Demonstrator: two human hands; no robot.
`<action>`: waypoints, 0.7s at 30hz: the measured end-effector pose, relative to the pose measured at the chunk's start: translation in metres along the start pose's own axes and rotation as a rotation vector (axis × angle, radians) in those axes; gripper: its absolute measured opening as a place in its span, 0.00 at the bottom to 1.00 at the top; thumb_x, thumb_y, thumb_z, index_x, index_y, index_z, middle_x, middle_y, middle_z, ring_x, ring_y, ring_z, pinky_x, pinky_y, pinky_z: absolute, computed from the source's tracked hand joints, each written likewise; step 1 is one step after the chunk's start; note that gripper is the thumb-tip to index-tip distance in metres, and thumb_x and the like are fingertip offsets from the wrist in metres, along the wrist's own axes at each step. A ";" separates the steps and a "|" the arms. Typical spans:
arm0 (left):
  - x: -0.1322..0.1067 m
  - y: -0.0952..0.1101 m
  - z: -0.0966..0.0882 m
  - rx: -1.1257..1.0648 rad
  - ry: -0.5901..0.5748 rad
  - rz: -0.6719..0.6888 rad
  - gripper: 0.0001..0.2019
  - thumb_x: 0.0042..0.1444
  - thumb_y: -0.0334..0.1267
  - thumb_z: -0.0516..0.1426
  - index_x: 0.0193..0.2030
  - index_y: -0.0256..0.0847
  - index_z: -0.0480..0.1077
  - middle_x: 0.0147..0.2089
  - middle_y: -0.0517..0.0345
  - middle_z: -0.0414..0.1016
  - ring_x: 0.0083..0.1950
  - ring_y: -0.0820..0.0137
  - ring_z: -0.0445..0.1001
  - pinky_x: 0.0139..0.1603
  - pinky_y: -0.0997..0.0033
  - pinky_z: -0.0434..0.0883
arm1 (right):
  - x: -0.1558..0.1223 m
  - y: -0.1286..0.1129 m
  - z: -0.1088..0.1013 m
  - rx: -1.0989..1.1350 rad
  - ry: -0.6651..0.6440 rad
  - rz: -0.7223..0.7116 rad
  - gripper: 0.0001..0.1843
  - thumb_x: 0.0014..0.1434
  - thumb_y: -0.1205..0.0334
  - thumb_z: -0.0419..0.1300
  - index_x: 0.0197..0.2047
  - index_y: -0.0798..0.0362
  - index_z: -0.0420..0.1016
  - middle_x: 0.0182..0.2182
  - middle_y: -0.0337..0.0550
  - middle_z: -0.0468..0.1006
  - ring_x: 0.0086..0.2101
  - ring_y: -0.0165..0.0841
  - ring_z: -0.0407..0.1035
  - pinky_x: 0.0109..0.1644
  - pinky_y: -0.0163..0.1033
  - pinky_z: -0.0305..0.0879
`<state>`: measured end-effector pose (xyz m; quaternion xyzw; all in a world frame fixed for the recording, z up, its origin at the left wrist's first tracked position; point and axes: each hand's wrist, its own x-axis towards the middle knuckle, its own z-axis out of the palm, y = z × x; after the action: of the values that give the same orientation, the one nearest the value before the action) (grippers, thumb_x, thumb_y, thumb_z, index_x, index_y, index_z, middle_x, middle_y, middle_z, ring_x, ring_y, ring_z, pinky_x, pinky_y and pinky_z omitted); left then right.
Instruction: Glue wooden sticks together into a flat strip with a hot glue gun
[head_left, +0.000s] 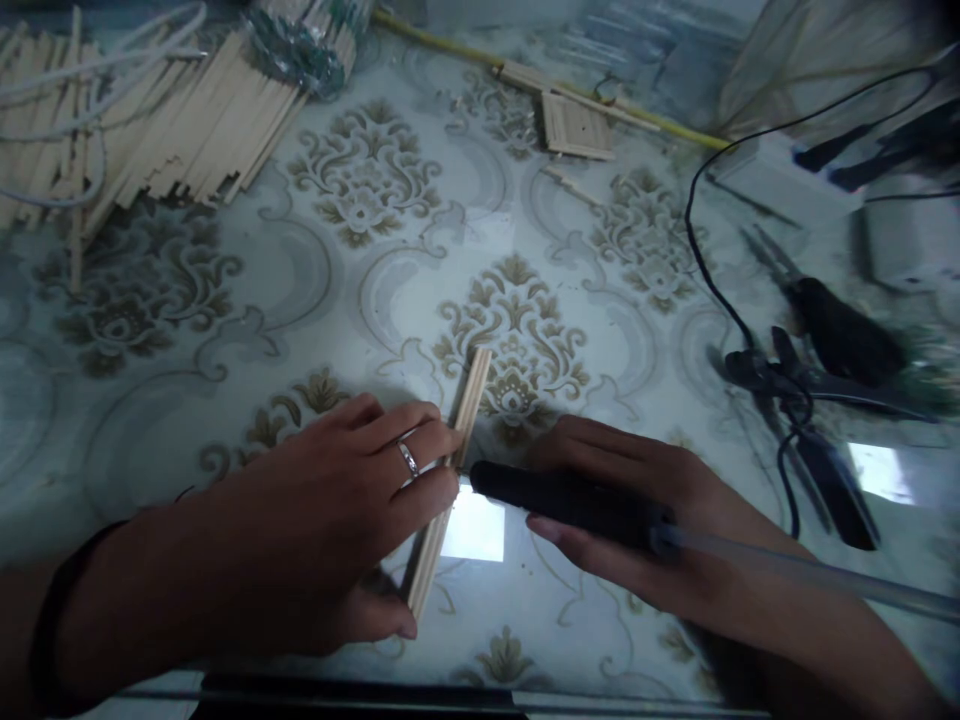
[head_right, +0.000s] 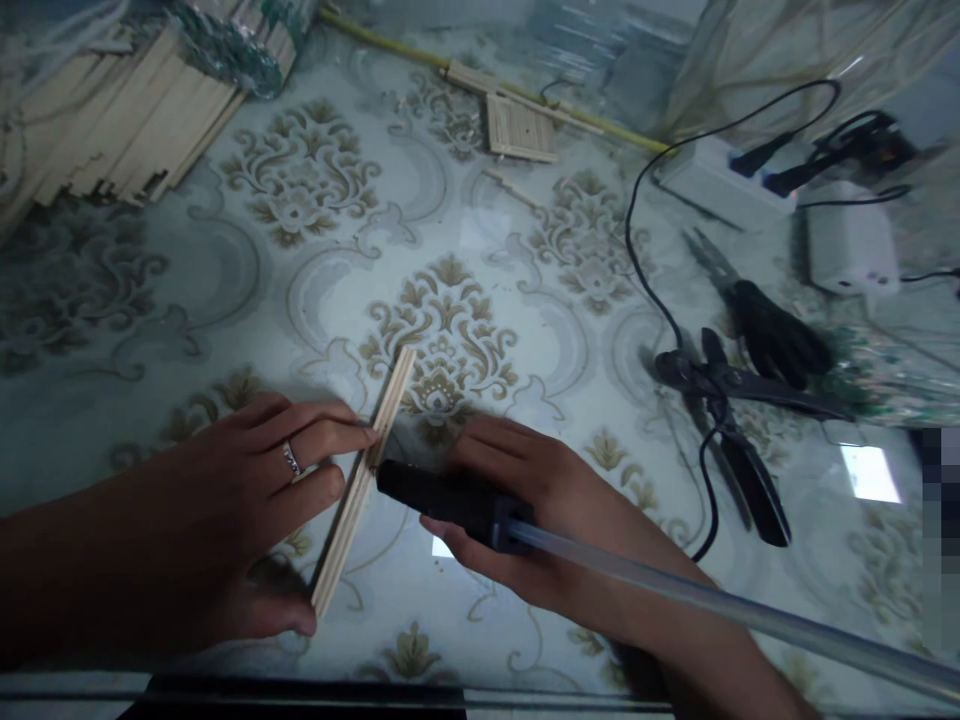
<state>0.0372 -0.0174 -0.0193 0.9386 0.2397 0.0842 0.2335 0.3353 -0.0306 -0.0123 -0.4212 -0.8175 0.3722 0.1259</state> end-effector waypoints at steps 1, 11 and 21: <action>0.000 0.000 0.000 0.001 -0.008 -0.006 0.31 0.50 0.55 0.79 0.51 0.40 0.75 0.65 0.42 0.82 0.65 0.44 0.79 0.59 0.47 0.78 | 0.000 0.001 0.000 -0.005 0.007 0.014 0.09 0.75 0.56 0.63 0.40 0.47 0.75 0.33 0.39 0.78 0.33 0.36 0.76 0.36 0.40 0.71; -0.002 -0.001 0.002 0.001 0.009 0.007 0.32 0.48 0.54 0.80 0.52 0.41 0.75 0.64 0.42 0.82 0.66 0.43 0.78 0.59 0.48 0.78 | 0.002 0.000 -0.004 0.013 0.059 0.108 0.12 0.75 0.53 0.65 0.39 0.47 0.75 0.32 0.38 0.77 0.30 0.33 0.75 0.34 0.38 0.71; 0.000 -0.001 0.001 -0.002 -0.005 0.014 0.32 0.50 0.54 0.80 0.53 0.39 0.75 0.64 0.41 0.82 0.67 0.44 0.77 0.62 0.46 0.77 | 0.004 0.002 -0.001 0.005 0.092 0.130 0.12 0.75 0.55 0.66 0.39 0.50 0.76 0.34 0.40 0.79 0.32 0.34 0.75 0.37 0.39 0.70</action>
<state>0.0367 -0.0169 -0.0208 0.9402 0.2326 0.0835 0.2342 0.3339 -0.0262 -0.0137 -0.4898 -0.7808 0.3618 0.1399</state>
